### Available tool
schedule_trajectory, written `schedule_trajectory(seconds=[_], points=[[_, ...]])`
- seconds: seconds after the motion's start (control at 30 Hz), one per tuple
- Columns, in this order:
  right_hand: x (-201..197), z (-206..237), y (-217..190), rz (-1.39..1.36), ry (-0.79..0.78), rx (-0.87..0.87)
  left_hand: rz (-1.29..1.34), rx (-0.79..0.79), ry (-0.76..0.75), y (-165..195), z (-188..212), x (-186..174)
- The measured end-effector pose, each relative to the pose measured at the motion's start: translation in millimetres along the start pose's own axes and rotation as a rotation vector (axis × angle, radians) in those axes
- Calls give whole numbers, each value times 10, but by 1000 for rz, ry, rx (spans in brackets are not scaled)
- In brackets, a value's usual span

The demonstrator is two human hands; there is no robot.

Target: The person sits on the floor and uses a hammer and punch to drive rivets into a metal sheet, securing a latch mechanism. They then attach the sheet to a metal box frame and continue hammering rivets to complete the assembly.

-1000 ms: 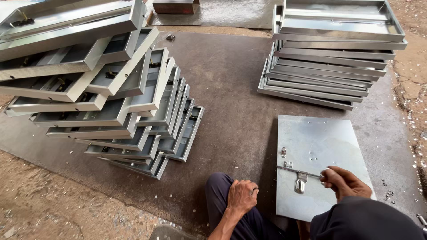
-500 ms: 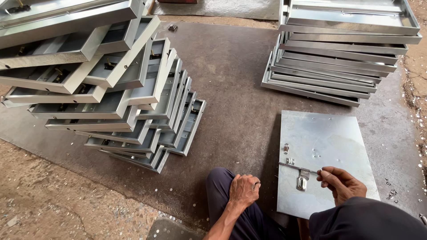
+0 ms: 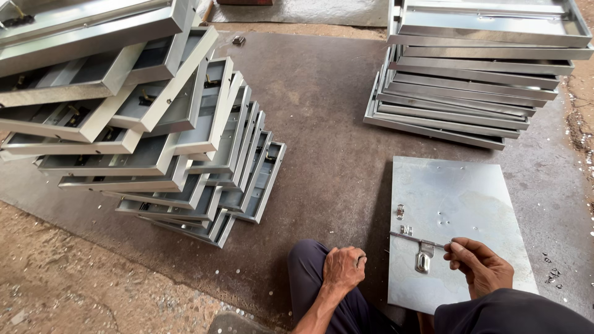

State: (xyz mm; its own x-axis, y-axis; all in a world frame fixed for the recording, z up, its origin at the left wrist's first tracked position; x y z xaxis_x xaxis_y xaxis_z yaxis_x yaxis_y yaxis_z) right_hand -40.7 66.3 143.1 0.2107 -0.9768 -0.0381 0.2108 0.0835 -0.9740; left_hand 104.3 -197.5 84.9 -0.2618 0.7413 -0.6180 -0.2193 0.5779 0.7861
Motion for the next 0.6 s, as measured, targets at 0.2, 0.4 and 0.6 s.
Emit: schedule_trajectory(seconds=[0.2,0.4,0.6], points=[[32,52,-96,96,58,-27,10,38,46,38,-28,-9],[-53,114,-819,302,206,-255,-10,24,28,66,29,-60],[-17,66,-1811,-43,-37,-630,-26,98,89,94,37,-55]])
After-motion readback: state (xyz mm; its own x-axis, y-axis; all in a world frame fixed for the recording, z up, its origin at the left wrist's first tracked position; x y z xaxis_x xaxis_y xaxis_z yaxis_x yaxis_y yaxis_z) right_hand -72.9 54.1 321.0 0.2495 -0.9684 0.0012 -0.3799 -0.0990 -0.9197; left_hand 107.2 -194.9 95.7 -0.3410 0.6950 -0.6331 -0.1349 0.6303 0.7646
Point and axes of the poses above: each hand's wrist, its own z-axis away from the middle knuckle, its own x-axis out of the palm, y = z × x, the point moved 6 cm from there along -z, towards the middle knuckle, and after that the axes turned 13 degrees about z, right-handed, at the moved point
